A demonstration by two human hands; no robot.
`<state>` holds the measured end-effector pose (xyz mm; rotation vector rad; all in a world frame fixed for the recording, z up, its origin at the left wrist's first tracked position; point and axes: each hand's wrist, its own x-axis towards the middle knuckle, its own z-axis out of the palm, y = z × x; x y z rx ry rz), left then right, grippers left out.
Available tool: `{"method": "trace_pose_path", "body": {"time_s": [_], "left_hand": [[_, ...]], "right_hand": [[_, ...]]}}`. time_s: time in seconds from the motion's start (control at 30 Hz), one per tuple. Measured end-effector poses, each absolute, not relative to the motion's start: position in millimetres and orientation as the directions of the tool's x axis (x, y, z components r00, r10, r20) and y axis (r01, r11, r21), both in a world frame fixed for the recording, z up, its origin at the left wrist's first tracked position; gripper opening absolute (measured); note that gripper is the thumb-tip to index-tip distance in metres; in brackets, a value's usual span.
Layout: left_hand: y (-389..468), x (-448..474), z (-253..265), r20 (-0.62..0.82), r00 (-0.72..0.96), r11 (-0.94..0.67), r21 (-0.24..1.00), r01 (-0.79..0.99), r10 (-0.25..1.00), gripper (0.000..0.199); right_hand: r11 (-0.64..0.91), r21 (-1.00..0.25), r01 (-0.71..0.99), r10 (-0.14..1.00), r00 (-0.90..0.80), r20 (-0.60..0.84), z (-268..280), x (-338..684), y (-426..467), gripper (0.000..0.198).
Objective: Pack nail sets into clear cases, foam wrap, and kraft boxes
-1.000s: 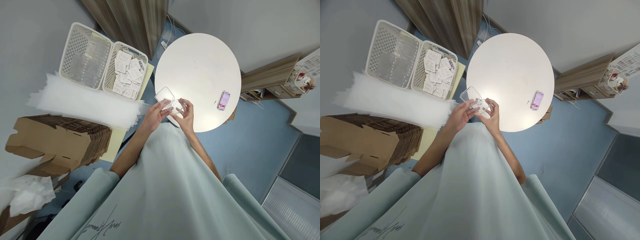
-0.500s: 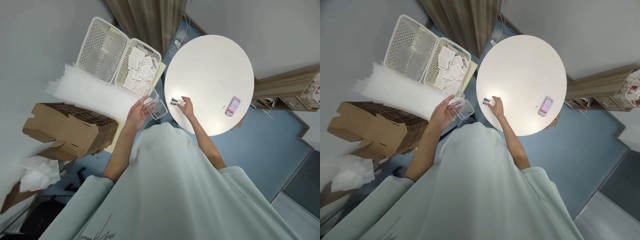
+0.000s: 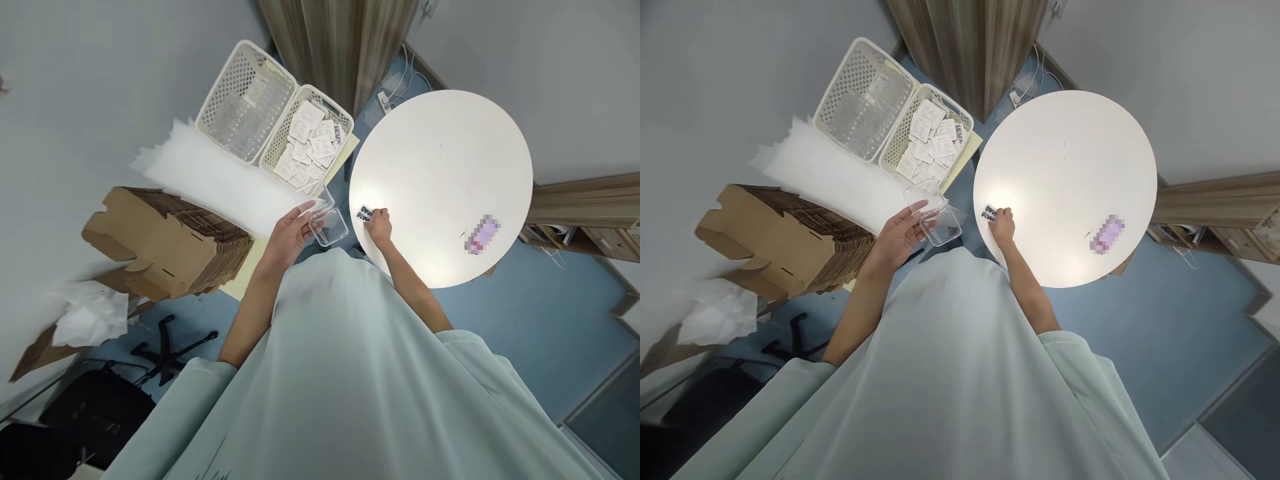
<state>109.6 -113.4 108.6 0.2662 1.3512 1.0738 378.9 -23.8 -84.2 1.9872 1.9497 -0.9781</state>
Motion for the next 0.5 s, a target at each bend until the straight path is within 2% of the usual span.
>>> {"method": "trace_pose_path", "body": {"time_s": [0.17,0.37,0.5], "left_hand": [[-108.5,111.5,107.7,-0.65,-0.128,0.54,0.711,-0.45,0.749,0.056],[-100.4,118.1,106.2,-0.656,-0.07,0.565,0.695,-0.446,0.751,0.051],[-90.7,127.1,102.6,-0.665,-0.001,0.601,0.677,-0.425,0.747,0.045]], "right_hand": [[-0.271,-0.344,0.899,0.816,0.025,-0.577,-85.7,385.1,-31.4,0.041],[-0.437,-0.525,0.731,0.821,0.084,-0.565,-79.9,403.6,-41.9,0.02],[-0.514,-0.646,0.564,0.835,0.157,-0.527,-53.6,416.5,-45.1,0.018]]}}
